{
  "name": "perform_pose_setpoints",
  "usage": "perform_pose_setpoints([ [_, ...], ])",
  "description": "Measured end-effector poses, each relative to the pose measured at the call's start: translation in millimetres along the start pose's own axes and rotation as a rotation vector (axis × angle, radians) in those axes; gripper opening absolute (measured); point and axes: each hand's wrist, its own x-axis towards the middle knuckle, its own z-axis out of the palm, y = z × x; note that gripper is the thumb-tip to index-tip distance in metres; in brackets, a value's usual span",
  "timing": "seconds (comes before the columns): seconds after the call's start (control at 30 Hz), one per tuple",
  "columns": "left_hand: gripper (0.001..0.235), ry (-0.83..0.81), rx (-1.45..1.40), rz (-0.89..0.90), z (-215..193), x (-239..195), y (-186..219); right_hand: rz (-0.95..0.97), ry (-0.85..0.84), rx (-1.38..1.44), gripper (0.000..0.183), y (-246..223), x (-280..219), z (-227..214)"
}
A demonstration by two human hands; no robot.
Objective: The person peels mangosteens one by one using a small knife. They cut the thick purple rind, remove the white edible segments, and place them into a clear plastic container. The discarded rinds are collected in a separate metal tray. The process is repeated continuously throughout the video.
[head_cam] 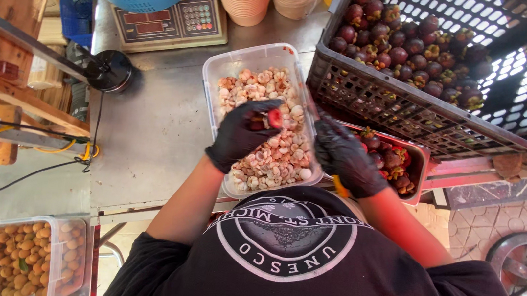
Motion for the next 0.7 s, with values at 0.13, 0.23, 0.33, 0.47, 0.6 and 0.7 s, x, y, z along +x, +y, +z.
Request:
perform_pose_setpoints([
  [0.13,0.052,-0.396,0.734,0.079,55,28,-19,-0.161,0.127,-0.08,0.018,-33,-49,-53],
  [0.23,0.072,-0.618,0.821,0.111,109,53,-54,-0.2,0.22,0.024,0.022,-39,-73,-75],
  [0.33,0.068,-0.607,0.578,0.021,131,60,-87,-0.263,0.228,-0.015,0.013,-35,-88,-87],
  [0.47,0.071,-0.359,-0.533,-0.416,117,78,-98,-0.25,0.106,-0.053,0.052,-18,-102,-83],
  [0.6,0.05,-0.205,-1.201,-0.493,84,62,-78,-0.79,0.091,-0.929,0.042,0,-88,-56],
  [0.7,0.044,-0.116,-1.208,-0.373,76,55,-60,-0.69,0.142,-1.18,0.047,-8,-79,-38],
])
